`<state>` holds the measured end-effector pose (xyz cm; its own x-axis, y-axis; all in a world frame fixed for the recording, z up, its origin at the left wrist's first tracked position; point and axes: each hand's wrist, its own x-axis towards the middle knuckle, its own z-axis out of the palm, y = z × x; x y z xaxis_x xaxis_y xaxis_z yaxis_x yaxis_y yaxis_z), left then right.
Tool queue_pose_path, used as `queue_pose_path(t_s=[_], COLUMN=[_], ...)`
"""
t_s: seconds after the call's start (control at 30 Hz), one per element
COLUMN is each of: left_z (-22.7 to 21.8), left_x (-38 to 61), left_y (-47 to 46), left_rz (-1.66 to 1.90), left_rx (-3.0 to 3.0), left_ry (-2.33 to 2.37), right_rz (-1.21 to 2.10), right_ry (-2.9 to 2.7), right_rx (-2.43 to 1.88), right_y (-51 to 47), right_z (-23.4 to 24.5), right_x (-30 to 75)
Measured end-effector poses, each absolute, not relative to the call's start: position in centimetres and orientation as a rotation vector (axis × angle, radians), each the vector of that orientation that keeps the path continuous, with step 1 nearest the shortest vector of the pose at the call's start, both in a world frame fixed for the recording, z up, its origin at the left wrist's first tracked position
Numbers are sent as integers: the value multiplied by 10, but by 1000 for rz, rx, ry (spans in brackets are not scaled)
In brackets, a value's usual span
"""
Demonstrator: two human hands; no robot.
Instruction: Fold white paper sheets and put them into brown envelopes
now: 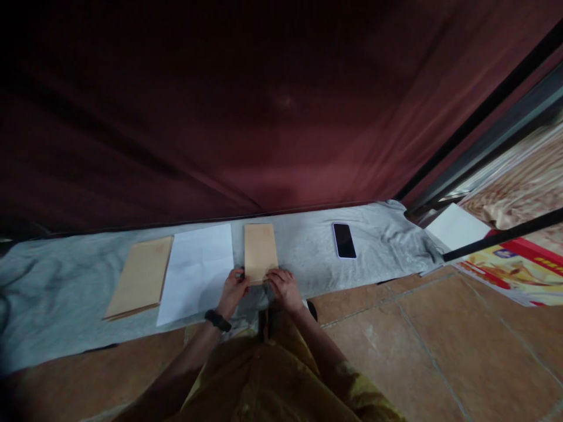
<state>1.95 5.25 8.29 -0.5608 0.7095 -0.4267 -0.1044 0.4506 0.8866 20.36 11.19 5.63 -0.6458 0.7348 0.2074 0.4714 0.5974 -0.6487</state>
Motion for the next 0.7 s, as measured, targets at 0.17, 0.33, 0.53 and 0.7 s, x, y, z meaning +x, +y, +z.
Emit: queue_pose_path(t_s=[0.17, 0.33, 0.53, 0.7], left_z=[83, 83, 74, 60], left_x=[37, 45, 45, 47], left_y=[28, 1, 0, 5], left_rz=[1124, 925, 572, 434], left_rx=[663, 1364, 2242, 2414], left_ry=[1898, 2103, 1871, 1940], right_rz=[771, 774, 671, 581], right_ry=[-2386, -2347, -2375, -2368], right_rx=[-983, -1036, -1061, -1085], right_y=[116, 119, 121, 122], right_z=[54, 52, 49, 47], right_x=[204, 201, 196, 193])
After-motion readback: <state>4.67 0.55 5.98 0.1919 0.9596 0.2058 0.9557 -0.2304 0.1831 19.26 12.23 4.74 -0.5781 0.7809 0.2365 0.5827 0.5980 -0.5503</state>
